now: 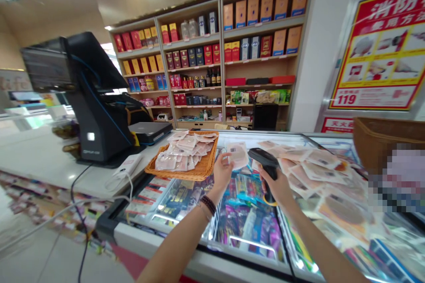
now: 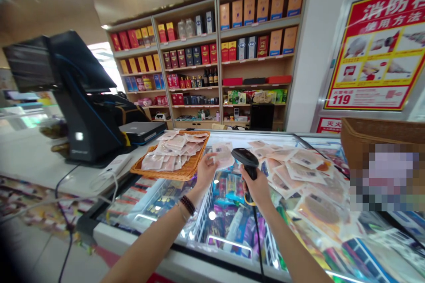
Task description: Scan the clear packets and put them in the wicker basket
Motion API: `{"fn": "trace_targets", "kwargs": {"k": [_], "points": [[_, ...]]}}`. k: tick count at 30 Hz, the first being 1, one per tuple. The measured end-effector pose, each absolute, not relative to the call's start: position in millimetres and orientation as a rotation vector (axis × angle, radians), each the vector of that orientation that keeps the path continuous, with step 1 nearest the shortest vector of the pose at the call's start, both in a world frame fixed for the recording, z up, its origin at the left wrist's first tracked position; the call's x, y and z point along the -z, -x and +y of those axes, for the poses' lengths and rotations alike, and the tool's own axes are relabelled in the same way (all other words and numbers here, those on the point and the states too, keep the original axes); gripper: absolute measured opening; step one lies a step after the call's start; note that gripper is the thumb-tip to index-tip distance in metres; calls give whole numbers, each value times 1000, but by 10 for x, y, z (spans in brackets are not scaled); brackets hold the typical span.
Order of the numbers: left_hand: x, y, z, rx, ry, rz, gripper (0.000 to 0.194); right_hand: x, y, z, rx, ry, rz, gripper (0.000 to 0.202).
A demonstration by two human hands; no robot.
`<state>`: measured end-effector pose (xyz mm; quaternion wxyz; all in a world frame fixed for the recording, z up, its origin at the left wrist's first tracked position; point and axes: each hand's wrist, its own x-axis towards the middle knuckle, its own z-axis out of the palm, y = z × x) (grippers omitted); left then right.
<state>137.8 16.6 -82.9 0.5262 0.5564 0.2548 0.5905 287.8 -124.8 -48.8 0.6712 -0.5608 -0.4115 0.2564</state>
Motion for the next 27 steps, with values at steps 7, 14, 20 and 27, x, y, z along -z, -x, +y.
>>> {"fn": "trace_targets", "kwargs": {"k": [7, 14, 20, 27], "points": [[1087, -1386, 299, -1407, -1231, 635, 41, 552, -2815, -1251, -570, 1313, -1068, 51], [1114, -1380, 299, -1406, -1225, 636, 40, 535, -2756, -1327, -546, 1413, -1245, 42], [1142, -1395, 329, -1444, -1252, 721, 32, 501, -2775, -1351, -563, 1460, -1290, 41], [1139, -1378, 315, -1411, -1230, 749, 46, 500, -2727, -1371, -500, 1482, -1258, 40]]}}
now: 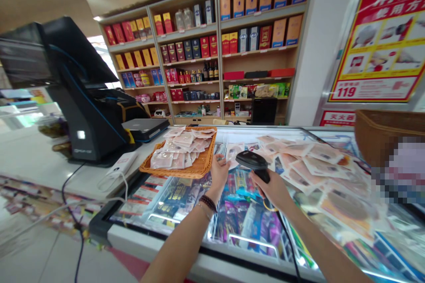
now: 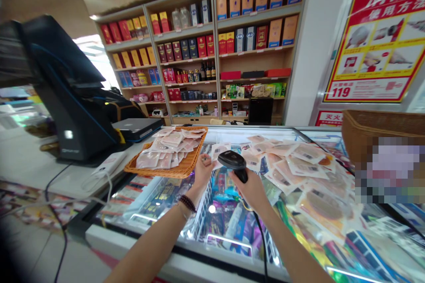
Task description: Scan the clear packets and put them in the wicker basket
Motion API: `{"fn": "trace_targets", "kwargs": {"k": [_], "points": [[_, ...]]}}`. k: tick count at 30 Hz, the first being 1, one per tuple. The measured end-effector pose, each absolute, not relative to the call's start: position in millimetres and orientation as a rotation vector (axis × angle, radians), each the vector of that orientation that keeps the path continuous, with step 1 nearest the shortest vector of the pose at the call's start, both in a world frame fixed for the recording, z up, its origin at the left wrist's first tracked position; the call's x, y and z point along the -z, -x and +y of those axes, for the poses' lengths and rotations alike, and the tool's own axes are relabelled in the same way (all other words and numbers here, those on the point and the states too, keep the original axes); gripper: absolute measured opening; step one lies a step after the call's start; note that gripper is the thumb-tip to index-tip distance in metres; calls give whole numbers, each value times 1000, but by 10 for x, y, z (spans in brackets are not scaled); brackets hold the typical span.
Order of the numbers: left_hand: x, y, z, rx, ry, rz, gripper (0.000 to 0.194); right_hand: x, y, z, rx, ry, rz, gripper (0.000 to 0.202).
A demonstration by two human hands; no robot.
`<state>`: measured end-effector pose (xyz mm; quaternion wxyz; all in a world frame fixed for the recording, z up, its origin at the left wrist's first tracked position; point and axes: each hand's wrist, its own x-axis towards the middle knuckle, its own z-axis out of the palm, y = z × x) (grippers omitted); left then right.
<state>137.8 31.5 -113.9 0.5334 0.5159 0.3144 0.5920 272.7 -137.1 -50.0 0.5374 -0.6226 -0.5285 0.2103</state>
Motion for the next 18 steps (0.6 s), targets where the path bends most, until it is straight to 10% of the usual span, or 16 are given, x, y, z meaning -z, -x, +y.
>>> {"fn": "trace_targets", "kwargs": {"k": [18], "points": [[1162, -1384, 352, -1367, -1187, 654, 48, 473, -2701, -1372, -495, 1483, -1228, 37]]}}
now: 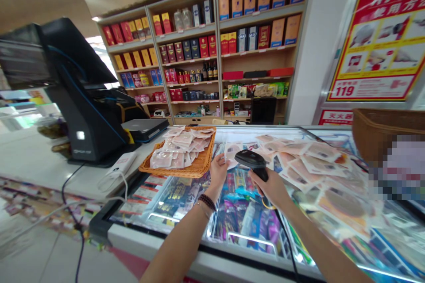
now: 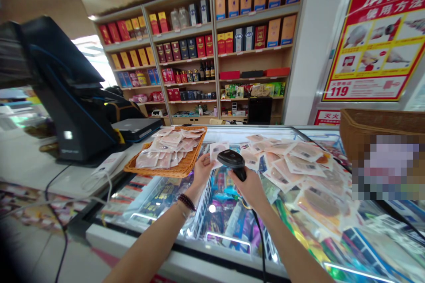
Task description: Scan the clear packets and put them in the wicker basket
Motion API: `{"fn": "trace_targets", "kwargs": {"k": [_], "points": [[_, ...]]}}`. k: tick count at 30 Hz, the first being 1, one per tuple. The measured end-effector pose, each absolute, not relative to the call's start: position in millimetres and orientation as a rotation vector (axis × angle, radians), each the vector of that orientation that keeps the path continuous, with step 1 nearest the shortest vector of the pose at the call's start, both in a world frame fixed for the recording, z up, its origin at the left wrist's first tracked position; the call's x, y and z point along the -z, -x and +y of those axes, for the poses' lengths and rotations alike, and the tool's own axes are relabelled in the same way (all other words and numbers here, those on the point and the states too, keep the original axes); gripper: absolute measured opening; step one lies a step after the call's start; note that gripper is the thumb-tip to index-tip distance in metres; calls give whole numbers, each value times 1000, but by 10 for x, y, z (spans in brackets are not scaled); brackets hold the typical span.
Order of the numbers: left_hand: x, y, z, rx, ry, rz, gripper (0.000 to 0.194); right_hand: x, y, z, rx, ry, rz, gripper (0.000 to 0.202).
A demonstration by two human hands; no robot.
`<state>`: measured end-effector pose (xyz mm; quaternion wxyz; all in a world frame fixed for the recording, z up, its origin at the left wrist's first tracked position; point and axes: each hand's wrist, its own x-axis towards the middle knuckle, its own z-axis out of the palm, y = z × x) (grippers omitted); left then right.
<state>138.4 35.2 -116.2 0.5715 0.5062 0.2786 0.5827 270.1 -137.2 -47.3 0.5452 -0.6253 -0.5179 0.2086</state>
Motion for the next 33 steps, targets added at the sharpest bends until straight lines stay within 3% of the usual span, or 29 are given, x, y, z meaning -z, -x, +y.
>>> {"fn": "trace_targets", "kwargs": {"k": [13, 24, 29, 33], "points": [[1066, -1488, 462, -1326, -1045, 734, 58, 341, -3235, -1459, -406, 1512, -1102, 48], [661, -2733, 460, -1167, -1004, 728, 47, 342, -4429, -2469, -61, 1719, -829, 46], [815, -2993, 366, -1046, -1269, 743, 36, 370, -4783, -2972, -10, 1798, -721, 47], [978, -2890, 355, -1239, -1508, 759, 22, 375, -4910, -3151, 80, 1812, -636, 50]]}}
